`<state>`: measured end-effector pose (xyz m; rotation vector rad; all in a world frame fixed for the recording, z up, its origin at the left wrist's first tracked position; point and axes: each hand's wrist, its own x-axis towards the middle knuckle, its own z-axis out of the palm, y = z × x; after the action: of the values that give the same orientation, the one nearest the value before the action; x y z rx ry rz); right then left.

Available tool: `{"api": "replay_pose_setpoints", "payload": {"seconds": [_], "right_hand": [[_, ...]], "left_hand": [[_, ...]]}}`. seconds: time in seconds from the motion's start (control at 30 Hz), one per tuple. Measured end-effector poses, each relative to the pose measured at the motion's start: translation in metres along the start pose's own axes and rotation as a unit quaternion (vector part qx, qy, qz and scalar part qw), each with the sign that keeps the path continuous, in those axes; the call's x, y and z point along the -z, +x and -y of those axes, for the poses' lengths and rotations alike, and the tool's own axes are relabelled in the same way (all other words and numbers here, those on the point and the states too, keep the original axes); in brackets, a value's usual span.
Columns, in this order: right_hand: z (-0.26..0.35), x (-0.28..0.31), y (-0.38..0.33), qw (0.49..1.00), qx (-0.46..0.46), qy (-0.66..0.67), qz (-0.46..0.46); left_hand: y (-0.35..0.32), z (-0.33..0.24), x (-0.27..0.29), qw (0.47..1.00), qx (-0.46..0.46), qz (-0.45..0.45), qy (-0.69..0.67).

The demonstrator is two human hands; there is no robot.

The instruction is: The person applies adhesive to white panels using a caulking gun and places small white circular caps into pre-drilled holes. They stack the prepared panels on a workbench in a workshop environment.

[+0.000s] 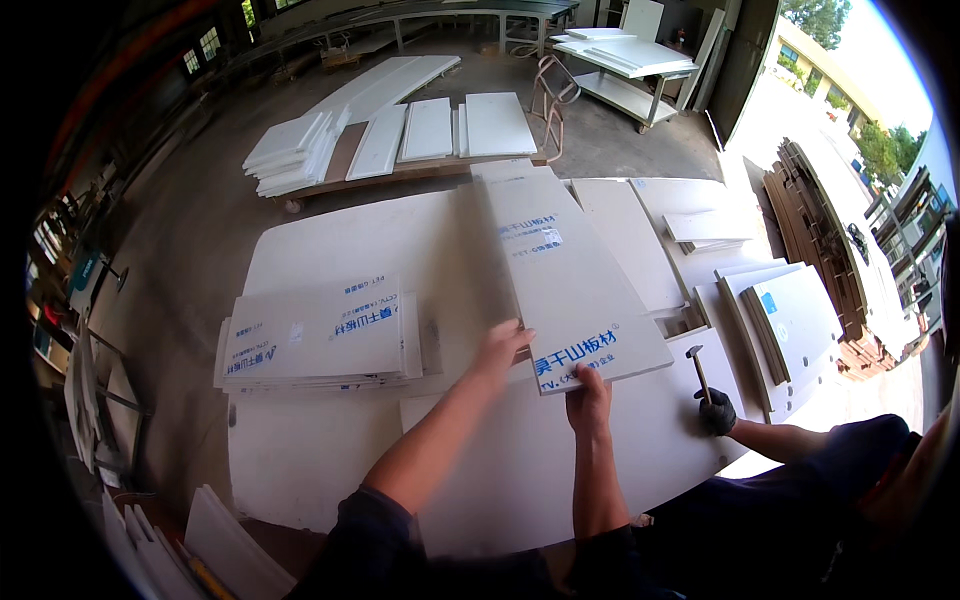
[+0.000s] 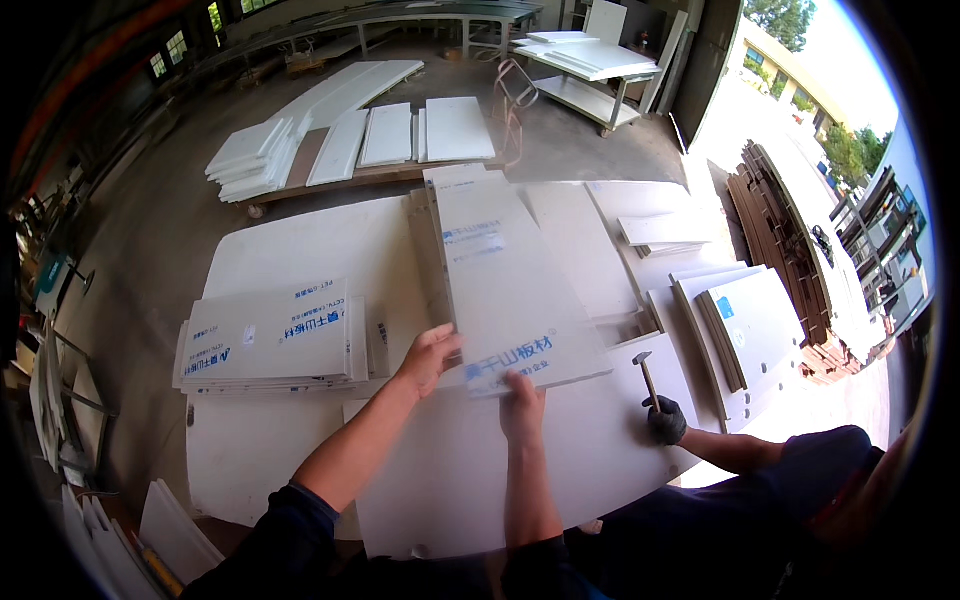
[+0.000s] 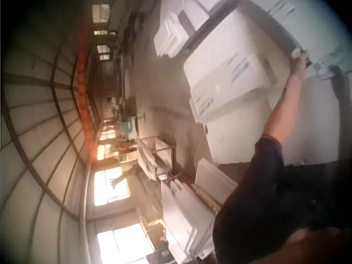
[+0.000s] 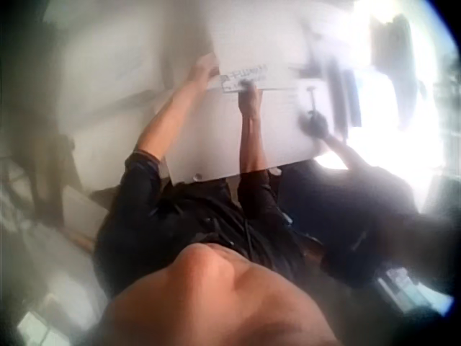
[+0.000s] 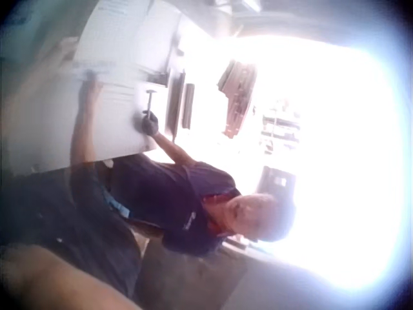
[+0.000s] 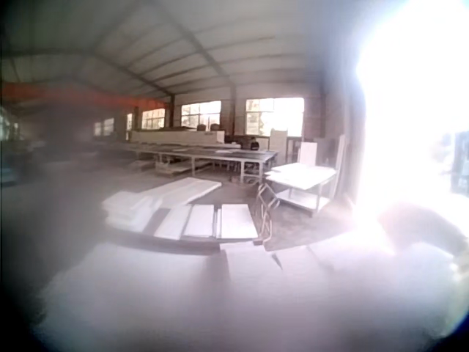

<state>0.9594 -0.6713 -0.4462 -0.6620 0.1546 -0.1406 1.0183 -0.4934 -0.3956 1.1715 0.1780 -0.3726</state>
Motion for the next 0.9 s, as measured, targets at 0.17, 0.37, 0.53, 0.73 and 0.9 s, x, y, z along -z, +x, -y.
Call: {"api": "replay_pose_setpoints", "payload": {"seconds": [0.17, 0.37, 0.53, 0.73, 0.9], "right_hand": [[-0.026, 0.021, 0.121, 0.996, -0.083, -0.016, -0.034], [-0.054, 0.038, 0.17, 0.926, -0.218, -0.239, -0.197], [-0.074, -0.016, 0.075, 0.9, -0.038, -0.42, -0.114], [-0.151, -0.058, -0.032, 0.816, -0.187, -0.53, 0.135], [-0.201, -0.078, -0.054, 0.752, -0.199, -0.584, 0.232]], "left_hand": [[-0.021, -0.019, 0.061, 0.999, 0.039, -0.021, 0.026], [-0.065, 0.033, 0.2, 0.979, 0.043, -0.197, -0.022], [-0.073, 0.066, 0.35, 0.869, 0.079, -0.484, -0.06], [-0.013, 0.09, 0.418, 0.839, 0.071, -0.528, -0.115], [-0.021, 0.097, 0.424, 0.852, 0.032, -0.492, -0.175]]}}
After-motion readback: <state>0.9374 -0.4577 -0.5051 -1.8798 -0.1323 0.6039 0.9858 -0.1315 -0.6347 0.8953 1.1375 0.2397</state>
